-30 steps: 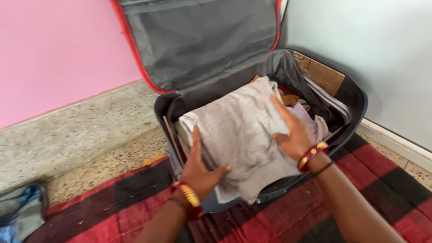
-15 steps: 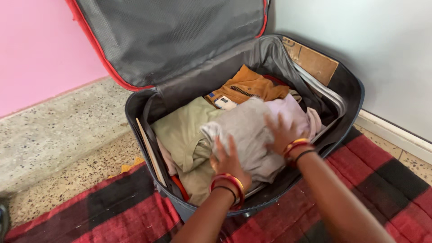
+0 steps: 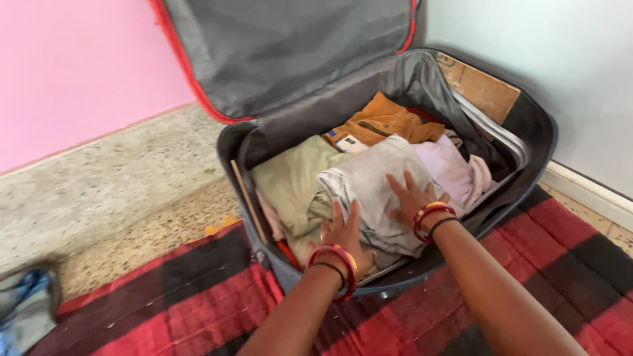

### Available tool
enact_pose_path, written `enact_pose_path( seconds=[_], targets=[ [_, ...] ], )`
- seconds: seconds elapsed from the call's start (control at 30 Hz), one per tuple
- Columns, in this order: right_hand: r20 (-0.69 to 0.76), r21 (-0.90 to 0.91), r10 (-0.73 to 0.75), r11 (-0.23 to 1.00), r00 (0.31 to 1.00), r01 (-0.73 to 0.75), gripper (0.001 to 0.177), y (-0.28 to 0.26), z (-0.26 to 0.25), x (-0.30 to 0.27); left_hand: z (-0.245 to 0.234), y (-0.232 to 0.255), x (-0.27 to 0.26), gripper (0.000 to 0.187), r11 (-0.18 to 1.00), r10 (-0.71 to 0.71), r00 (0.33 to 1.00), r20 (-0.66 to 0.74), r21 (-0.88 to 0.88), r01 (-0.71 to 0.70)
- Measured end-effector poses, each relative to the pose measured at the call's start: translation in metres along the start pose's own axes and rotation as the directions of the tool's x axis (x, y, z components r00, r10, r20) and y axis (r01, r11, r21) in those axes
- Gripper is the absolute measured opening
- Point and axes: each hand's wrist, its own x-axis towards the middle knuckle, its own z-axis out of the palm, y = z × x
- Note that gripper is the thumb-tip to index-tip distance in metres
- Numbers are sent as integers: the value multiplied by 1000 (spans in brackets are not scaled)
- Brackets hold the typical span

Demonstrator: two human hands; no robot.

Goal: The person folds several garments by hand on a red and black mat and places them into an open suitcase. Items handled include a mustard-colored shirt, a light green top, a grey sweatshirt, and a camouflage-patterned garment.

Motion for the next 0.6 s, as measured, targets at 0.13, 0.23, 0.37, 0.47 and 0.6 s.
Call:
enact_pose_path(
  seconds=[0.13, 0.23, 0.37, 0.47, 0.6],
  targets=[
    [-206, 57, -97, 992, 974, 111, 94, -49, -35, -25, -43, -14, -37, 113, 998, -46, 989, -140, 34, 52],
    [-261, 64, -156, 982, 953, 178, 95, -90, -52, -44, -69, -35, -67, 114, 992, -99, 967, -234, 58, 116],
    [-281, 43, -247, 962, 927, 269, 95, -145, -64, -72, -100, -83, -108, 114, 973, -187, 921, -340, 66, 222],
    [-295, 10, -335, 935, 895, 354, 95, -188, -73, -93, -122, -126, -146, 114, 951, -261, 888, -379, 55, 303],
    [-347, -16, -442, 884, 827, 467, 96, -249, -76, -122, -141, -175, -199, 116, 916, -358, 826, -435, 8, 401]
  ],
)
